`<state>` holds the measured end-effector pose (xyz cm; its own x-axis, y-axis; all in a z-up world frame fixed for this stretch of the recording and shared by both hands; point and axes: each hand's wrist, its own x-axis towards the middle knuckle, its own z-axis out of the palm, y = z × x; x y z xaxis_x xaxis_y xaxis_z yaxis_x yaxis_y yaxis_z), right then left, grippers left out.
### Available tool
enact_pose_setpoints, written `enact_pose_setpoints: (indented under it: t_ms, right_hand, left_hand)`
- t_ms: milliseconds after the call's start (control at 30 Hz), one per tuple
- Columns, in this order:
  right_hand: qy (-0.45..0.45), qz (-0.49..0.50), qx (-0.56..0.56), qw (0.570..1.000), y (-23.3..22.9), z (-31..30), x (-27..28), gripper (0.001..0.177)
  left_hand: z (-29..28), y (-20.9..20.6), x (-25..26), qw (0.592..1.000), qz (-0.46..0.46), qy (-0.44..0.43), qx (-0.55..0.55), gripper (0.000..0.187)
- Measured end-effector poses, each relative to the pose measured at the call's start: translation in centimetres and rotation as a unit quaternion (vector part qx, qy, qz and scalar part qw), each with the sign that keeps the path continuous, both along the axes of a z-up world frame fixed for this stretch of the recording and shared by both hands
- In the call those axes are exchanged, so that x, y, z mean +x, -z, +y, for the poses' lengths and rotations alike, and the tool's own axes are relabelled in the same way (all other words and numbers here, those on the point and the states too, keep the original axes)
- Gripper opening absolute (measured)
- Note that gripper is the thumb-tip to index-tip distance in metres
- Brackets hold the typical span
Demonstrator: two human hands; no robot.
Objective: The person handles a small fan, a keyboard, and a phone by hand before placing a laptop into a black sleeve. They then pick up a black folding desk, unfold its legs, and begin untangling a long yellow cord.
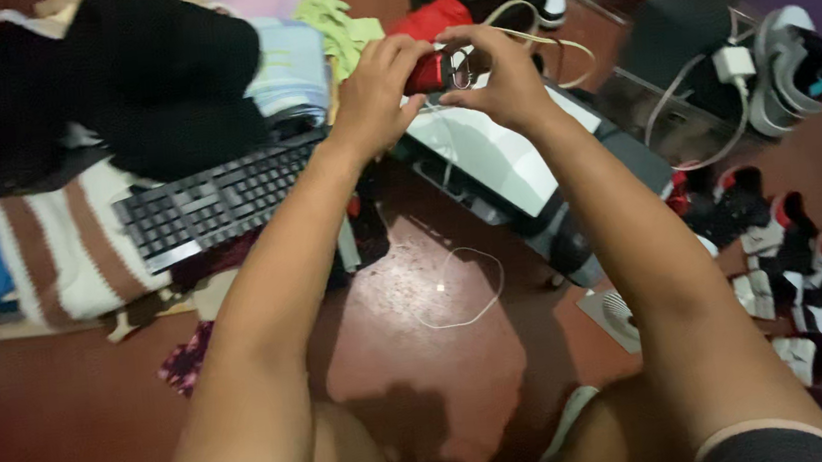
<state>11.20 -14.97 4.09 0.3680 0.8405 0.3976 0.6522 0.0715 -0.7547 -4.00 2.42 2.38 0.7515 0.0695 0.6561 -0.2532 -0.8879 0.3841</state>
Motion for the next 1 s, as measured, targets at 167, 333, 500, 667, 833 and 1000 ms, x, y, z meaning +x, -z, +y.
enact_pose_setpoints:
  t_ms: [167, 333, 500, 667, 833, 1000]
  right_hand:
    - [-0.048, -0.095, 0.076, 0.991, -1.9, 1.9, -2.2, 0.049]
    - [-0.074, -0.102, 0.098, 0.987, -1.2, 4.1, -3.0, 0.03]
    - [-0.133, 0.019, 0.107, 0.985, -2.2, 5.3, -5.6, 0.031]
    - [-0.171, 0.098, 0.089, 0.976, -3.9, 5.9, -7.5, 0.055]
    - [-0.165, 0.116, 0.067, 0.977, -4.3, 5.3, -6.8, 0.044]
    - [-0.19, 0.225, 0.077, 0.953, -4.2, 4.5, -5.7, 0.043]
  left_hand:
    - [2.9, -3.7, -5.7, 0.997, -0.036, -0.034, 0.063, 0.06]
    - [4.4, -5.1, -9.5, 0.998, -0.036, -0.035, 0.027, 0.059]
    - [4.8, -5.8, -10.7, 0.998, -0.057, -0.019, 0.001, 0.061]
    - [4.7, -6.5, -11.1, 0.998, -0.066, -0.003, -0.003, 0.06]
    - [4.7, -6.8, -11.1, 0.996, -0.085, 0.011, -0.018, 0.06]
    - [4.4, -6.9, -10.4, 0.996, -0.083, 0.019, -0.026, 0.059]
